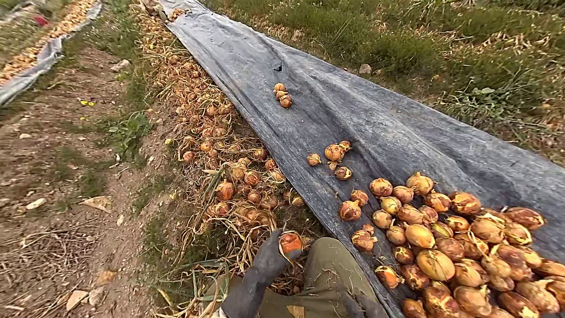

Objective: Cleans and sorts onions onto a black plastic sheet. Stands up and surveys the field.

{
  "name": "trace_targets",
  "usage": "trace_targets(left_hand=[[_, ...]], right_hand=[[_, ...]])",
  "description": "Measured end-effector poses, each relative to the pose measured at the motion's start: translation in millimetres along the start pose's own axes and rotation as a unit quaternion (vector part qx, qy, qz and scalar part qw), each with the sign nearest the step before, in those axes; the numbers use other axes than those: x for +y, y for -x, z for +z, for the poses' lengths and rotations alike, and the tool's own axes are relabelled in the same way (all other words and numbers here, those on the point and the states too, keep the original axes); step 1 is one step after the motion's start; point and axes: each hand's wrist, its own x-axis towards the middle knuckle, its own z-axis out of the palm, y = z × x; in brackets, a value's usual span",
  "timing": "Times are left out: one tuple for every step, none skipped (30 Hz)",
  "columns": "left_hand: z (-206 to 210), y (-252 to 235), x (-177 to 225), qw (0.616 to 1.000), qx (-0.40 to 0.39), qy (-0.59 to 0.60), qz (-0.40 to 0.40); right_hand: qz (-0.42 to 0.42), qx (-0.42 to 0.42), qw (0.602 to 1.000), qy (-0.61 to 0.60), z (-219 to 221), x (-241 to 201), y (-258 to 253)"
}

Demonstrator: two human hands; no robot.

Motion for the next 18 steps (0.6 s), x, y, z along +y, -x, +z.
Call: trace_targets(left_hand=[[-7.2, 22.5, 2.6, 0.995, 0.027, 0.097, 0.016], [-15.4, 43.9, 8.3, 0.98, 0.049, 0.185, 0.049], [-23.6, 65.2, 17.1, 0.964, 0.06, 0.245, 0.083], [-29.9, 83.1, 24.7, 0.952, 0.066, 0.278, 0.114], [-34.8, 98.8, 31.6, 0.946, 0.068, 0.283, 0.143], [-37.3, 112.4, 36.4, 0.945, 0.068, 0.27, 0.172], [-37.5, 123.6, 39.9, 0.944, 0.07, 0.242, 0.213], [-36.3, 131.7, 41.7, 0.943, 0.078, 0.195, 0.259], [-35.7, 138.4, 42.2, 0.943, 0.087, 0.135, 0.292], [-36.5, 146.8, 44.0, 0.947, 0.09, 0.077, 0.299], [-38.2, 156.7, 46.2, 0.956, 0.086, 0.023, 0.278], [-41.3, 166.6, 48.0, 0.966, 0.063, 0.002, 0.249], [-44.4, 176.4, 47.4, 0.974, 0.03, 0.015, 0.223], [-45.3, 185.6, 45.0, 0.981, -0.004, 0.044, 0.191], [-44.6, 193.0, 42.8, 0.983, -0.039, 0.085, 0.158], [-43.3, 198.6, 42.8, 0.978, -0.079, 0.151, 0.12], [-40.1, 201.5, 42.9, 0.962, -0.114, 0.234, 0.078], [-34.8, 202.2, 41.4, 0.937, -0.142, 0.317, 0.034]], right_hand=[[-0.046, 0.021, 0.998, 0.034, 0.4, -6.1, -8.6], [-0.078, 0.038, 0.994, 0.059, 2.5, -12.5, -19.3], [-0.094, 0.035, 0.993, 0.064, 5.6, -19.2, -29.5], [-0.098, 0.02, 0.994, 0.05, 9.2, -29.2, -36.7], [-0.091, -0.002, 0.996, 0.021, 13.6, -42.4, -39.9], [-0.091, -0.023, 0.995, -0.026, 20.3, -53.3, -40.1], [-0.102, -0.031, 0.99, -0.089, 30.5, -60.2, -37.5], [-0.117, -0.035, 0.98, -0.154, 41.4, -64.8, -32.6], [-0.132, -0.028, 0.969, -0.209, 51.2, -68.9, -27.3], [-0.142, -0.013, 0.958, -0.248, 59.0, -72.2, -22.0], [-0.151, 0.005, 0.954, -0.258, 64.2, -74.0, -17.4], [-0.168, 0.018, 0.956, -0.241, 66.1, -72.9, -14.1], [-0.196, 0.025, 0.961, -0.192, 65.2, -68.0, -12.5], [-0.239, 0.027, 0.962, -0.127, 62.0, -60.1, -11.7], [-0.293, 0.036, 0.954, -0.062, 59.9, -50.0, -13.4], [-0.343, 0.054, 0.938, -0.017, 59.0, -40.8, -17.3], [-0.381, 0.064, 0.922, 0.001, 56.7, -36.9, -20.3], [-0.403, 0.056, 0.914, -0.002, 52.6, -38.0, -19.7]])
